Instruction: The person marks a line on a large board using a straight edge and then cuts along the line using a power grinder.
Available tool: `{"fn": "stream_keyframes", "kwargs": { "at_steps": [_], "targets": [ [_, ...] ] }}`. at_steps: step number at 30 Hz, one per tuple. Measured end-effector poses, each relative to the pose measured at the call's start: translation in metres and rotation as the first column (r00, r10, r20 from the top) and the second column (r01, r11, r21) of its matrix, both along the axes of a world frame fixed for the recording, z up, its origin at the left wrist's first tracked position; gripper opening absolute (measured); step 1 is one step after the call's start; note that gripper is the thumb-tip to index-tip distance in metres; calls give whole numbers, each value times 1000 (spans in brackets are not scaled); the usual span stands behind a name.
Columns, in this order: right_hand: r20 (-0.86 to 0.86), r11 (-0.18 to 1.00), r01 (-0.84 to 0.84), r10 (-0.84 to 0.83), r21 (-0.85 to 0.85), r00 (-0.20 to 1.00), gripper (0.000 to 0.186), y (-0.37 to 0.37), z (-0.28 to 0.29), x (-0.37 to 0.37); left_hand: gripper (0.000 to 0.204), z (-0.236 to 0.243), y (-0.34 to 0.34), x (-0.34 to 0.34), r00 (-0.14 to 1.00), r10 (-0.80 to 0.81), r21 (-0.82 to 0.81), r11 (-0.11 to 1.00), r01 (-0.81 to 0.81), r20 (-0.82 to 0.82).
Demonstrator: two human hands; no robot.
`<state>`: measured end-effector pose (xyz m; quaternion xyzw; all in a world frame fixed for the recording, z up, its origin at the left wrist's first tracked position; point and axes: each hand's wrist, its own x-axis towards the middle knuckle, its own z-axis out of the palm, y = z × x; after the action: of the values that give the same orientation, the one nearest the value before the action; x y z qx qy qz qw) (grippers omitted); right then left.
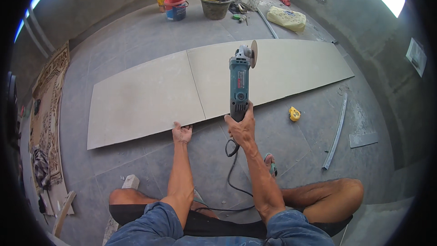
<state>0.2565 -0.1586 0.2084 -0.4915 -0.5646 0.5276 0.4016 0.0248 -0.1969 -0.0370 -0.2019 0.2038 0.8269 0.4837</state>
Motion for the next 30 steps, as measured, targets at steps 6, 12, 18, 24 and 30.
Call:
{"fn": "stream_keyframes", "kwargs": {
  "at_steps": [6,12,18,24,30],
  "targets": [
    [93,977,87,-107,193,990,69,80,50,36,42,-2,2,-1,1000,-2,28,1000,2,11],
    [358,949,68,-182,307,916,67,153,108,90,44,7,-2,-5,1000,6,-14,1000,-6,-17],
    [677,935,-83,-187,345,712,65,167,165,148,55,53,-13,6,927,-372,-484,821,305,-48],
    [763,891,-340,-11,300,646,65,149,156,160,85,160,19,31,45,-906,-768,382,514,-421],
    [727,849,-465,152,251,670,63,133,92,137,97,229,85,178,253,-556,-256,678,689,-792]
  ]
}}
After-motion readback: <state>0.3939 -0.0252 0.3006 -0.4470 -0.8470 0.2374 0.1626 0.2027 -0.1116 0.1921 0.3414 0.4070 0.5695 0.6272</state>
